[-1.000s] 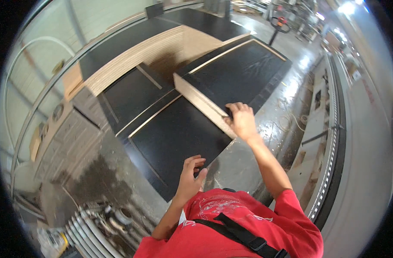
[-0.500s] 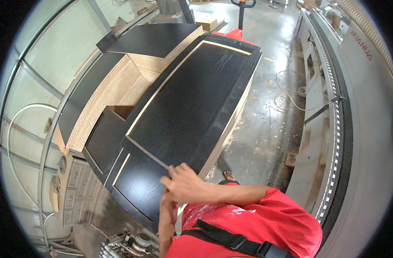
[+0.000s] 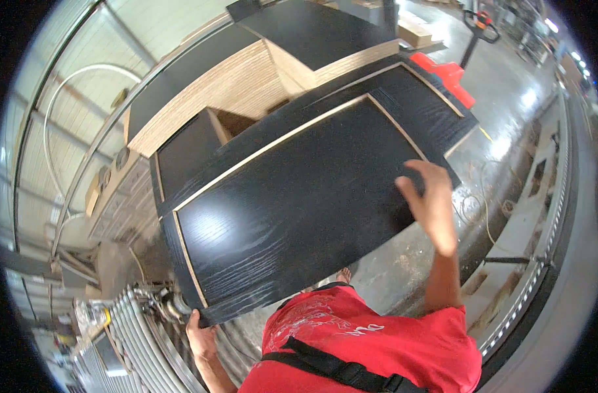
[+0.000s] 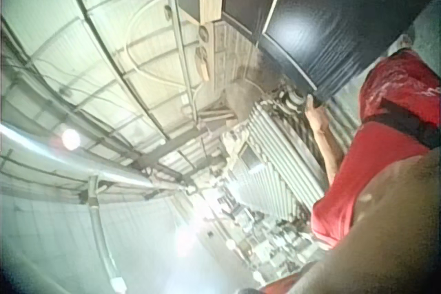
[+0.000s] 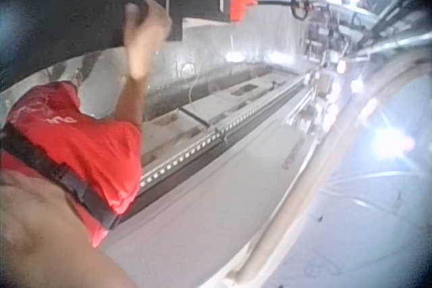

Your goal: The person picks up black rectangular panels from a stack and places them onto a roller conveyor.

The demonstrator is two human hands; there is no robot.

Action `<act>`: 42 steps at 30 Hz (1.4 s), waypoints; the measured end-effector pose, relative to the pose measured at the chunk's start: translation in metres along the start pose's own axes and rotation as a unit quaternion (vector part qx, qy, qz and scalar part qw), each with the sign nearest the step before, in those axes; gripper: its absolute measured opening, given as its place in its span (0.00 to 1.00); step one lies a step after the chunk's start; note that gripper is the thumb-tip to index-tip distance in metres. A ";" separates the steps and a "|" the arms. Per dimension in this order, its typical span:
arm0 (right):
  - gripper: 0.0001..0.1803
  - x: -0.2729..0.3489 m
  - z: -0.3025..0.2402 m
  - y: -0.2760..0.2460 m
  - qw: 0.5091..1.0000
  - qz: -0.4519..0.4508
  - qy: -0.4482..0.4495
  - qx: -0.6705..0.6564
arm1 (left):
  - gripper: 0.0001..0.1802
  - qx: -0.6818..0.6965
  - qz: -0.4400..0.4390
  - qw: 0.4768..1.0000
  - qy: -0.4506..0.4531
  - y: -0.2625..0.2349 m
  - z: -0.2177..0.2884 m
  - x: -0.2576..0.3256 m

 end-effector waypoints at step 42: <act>0.37 0.294 -0.063 0.098 0.749 -0.157 0.480 -0.428 | 0.29 0.027 -0.003 1.000 0.003 -0.111 0.064 -0.099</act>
Point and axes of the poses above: each hand's wrist, its own x-axis away from the middle knuckle, its own y-axis out of the palm, z = x × y, the point moved 9 cm from there along -x, towards the middle knuckle, and after that the axes turned 7 degrees about x, right-handed, at the moved point
